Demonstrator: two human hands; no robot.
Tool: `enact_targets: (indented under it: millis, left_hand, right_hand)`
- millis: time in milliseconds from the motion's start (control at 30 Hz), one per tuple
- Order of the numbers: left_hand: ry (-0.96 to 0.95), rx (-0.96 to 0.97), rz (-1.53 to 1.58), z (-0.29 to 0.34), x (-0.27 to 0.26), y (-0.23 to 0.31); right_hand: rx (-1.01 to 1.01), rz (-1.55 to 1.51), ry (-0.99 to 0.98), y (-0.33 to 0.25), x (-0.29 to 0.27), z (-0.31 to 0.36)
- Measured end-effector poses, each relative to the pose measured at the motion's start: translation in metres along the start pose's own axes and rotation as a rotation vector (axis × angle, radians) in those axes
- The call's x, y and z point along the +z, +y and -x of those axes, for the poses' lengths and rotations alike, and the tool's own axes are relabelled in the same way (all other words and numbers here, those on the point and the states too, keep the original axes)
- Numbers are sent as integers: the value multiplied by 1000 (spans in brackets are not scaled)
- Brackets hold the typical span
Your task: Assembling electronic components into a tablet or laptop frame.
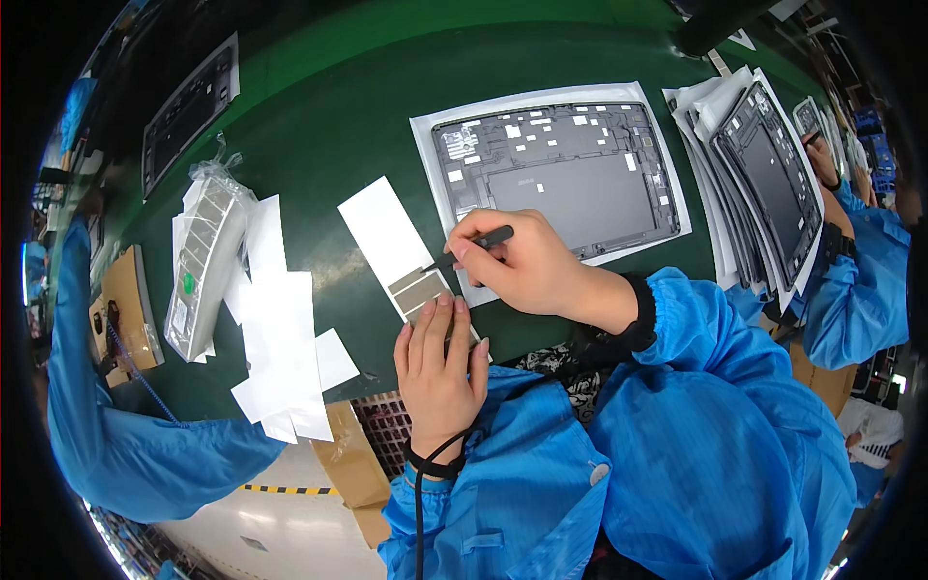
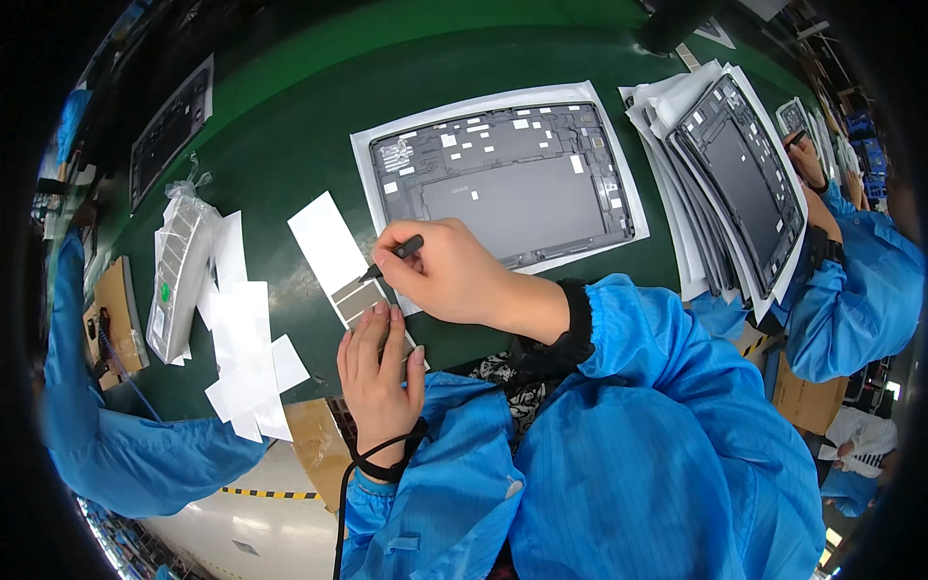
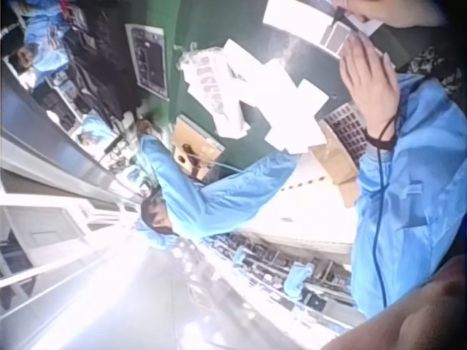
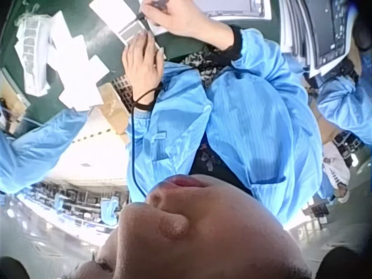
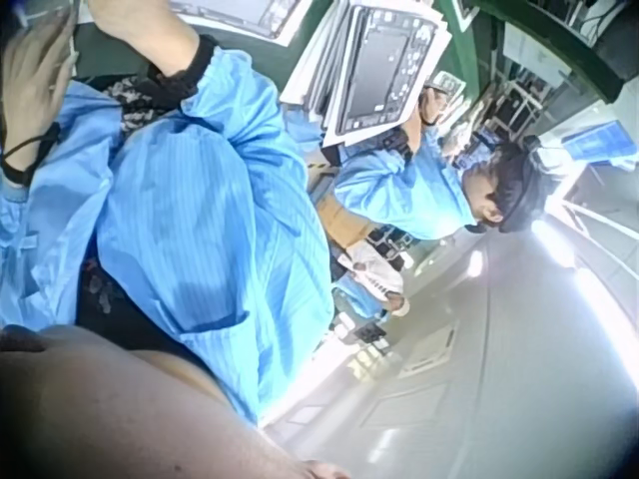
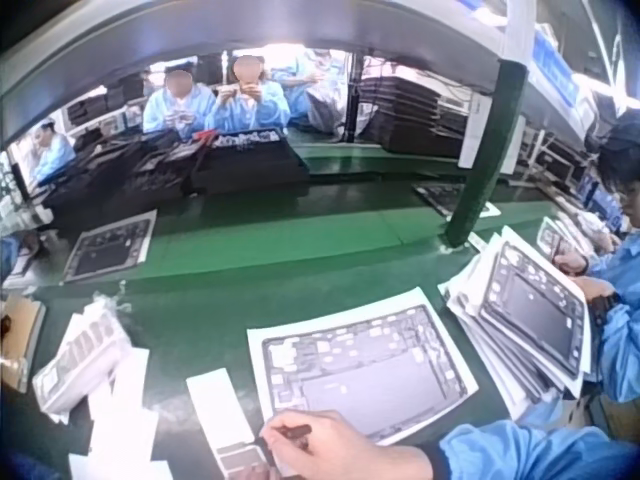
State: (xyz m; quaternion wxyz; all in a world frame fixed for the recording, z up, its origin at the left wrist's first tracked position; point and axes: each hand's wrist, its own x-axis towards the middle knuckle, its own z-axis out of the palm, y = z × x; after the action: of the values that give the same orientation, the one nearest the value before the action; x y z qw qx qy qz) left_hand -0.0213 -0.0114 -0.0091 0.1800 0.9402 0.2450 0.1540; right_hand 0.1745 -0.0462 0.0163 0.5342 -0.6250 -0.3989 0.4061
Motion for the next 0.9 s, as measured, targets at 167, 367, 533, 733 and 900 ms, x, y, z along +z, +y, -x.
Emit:
enact_targets:
  millis: [167, 367, 533, 733, 900]
  left_hand:
    - [3, 9, 1, -2, -1, 1]
    - [-126, -84, 132, -34, -47, 11]
    - [-16, -37, 86, -97, -48, 6]
    - [21, -42, 2, -118, -22, 8]
    - [-16, -75, -6, -123, -21, 7]
  right_hand:
    - [-90, -54, 113, 0, 5, 2]
    - [-47, -239, 338, -5, -46, -27]
    - [-108, -309, 350, 23, -51, -40]
    - [-29, -296, 355, 14, -51, -33]
    - [-45, -278, 330, 17, -49, -33]
